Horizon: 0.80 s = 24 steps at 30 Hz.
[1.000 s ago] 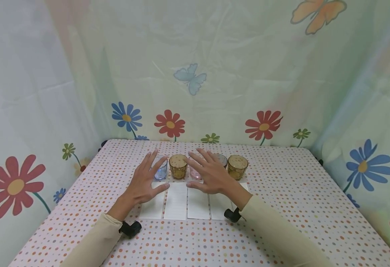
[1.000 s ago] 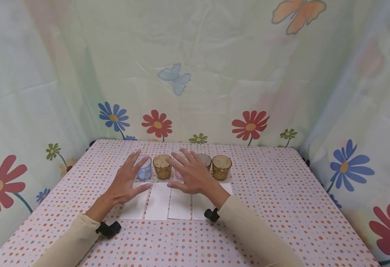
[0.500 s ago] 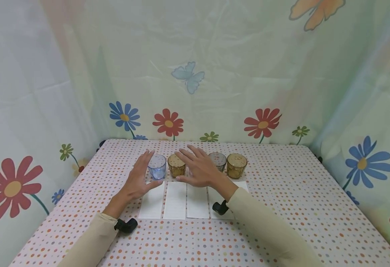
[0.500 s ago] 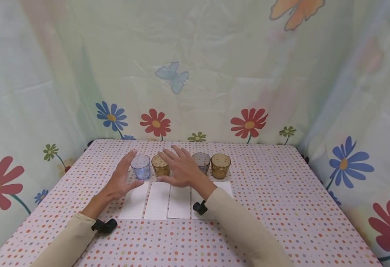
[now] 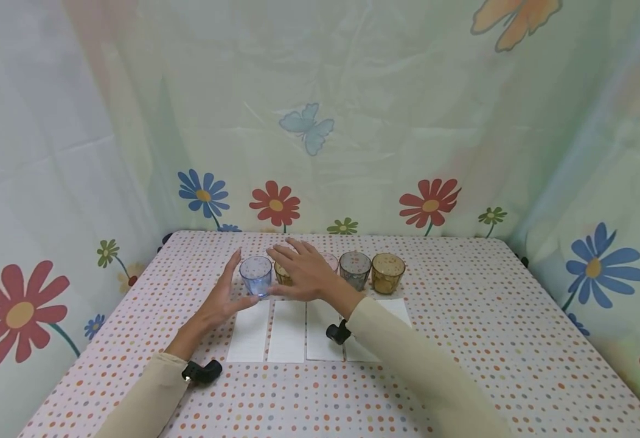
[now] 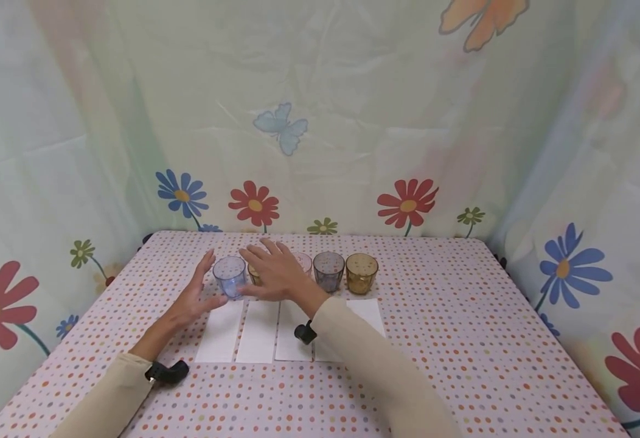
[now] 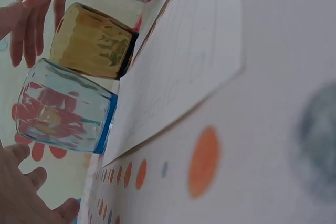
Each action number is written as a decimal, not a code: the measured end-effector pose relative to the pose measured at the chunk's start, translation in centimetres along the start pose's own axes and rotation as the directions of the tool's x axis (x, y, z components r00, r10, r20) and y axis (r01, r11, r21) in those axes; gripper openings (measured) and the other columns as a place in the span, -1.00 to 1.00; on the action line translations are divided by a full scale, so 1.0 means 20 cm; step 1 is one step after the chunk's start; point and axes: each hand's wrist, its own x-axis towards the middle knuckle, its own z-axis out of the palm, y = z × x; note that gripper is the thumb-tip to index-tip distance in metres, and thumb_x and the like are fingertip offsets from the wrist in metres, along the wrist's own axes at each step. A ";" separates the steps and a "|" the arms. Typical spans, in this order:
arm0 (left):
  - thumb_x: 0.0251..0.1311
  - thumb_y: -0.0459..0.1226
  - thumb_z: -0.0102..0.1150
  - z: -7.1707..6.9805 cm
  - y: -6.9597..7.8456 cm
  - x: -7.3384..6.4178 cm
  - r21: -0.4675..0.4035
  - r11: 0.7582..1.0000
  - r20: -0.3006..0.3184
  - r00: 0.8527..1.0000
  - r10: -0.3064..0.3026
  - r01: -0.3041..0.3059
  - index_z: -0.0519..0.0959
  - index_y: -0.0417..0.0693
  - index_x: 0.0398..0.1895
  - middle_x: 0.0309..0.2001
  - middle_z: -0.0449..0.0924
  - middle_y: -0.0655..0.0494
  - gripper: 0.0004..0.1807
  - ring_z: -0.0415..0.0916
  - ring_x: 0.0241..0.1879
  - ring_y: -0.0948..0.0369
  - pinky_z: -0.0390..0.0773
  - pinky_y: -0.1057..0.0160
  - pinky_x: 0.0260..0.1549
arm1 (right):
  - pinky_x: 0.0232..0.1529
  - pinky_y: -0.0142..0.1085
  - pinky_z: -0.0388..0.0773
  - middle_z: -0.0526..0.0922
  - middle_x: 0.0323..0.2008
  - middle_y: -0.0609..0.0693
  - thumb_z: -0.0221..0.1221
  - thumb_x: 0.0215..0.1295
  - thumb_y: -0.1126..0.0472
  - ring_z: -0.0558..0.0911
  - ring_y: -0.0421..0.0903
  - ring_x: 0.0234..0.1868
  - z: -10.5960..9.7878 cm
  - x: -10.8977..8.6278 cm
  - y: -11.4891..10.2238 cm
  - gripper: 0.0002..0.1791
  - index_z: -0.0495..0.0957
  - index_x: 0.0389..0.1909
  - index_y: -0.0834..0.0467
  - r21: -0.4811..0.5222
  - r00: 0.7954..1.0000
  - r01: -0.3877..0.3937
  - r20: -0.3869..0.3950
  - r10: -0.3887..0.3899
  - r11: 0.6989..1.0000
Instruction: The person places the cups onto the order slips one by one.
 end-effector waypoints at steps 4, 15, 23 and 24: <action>0.23 -0.18 0.25 -0.02 -0.03 -0.01 -0.129 0.992 0.022 1.000 -0.005 0.007 -0.37 0.12 0.65 0.63 -0.34 -0.21 0.15 -0.38 0.58 -0.28 -0.16 -0.55 0.31 | 0.51 0.16 0.00 0.19 0.57 0.00 -0.02 0.34 -0.46 0.03 0.14 0.60 0.01 0.05 -0.04 -0.04 0.07 0.61 -0.02 -0.002 0.999 -0.020 0.025 0.020 1.000; 0.33 -0.27 0.08 -0.07 -0.09 -0.02 -0.381 0.925 0.075 0.997 0.011 0.019 -0.43 0.14 0.64 0.63 -0.38 -0.23 0.05 -0.44 0.57 -0.28 -0.22 -0.48 0.37 | 0.54 0.11 -0.03 0.19 0.57 -0.04 -0.06 0.32 -0.52 0.00 0.09 0.61 0.01 0.16 -0.12 -0.02 0.12 0.60 -0.01 -0.003 0.992 -0.092 0.087 0.091 0.996; 0.43 -0.31 0.01 -0.08 -0.14 -0.02 -0.520 0.853 0.075 0.997 0.000 0.039 -0.44 0.20 0.64 0.64 -0.37 -0.13 -0.01 -0.42 0.59 -0.22 -0.25 -0.39 0.43 | 0.52 0.10 0.03 0.26 0.54 -0.02 -0.04 0.28 -0.54 0.06 0.09 0.59 0.02 0.22 -0.12 -0.01 0.18 0.58 -0.02 0.014 0.981 -0.137 0.139 0.134 0.990; 0.43 -0.32 0.00 -0.08 -0.14 -0.02 -0.530 0.847 0.074 0.997 0.005 0.035 -0.44 0.19 0.64 0.64 -0.37 -0.13 -0.02 -0.42 0.59 -0.22 -0.25 -0.38 0.43 | 0.52 0.09 0.05 0.28 0.53 -0.02 -0.02 0.28 -0.53 0.08 0.08 0.59 0.03 0.23 -0.11 -0.01 0.19 0.57 -0.02 0.018 0.981 -0.140 0.140 0.136 0.990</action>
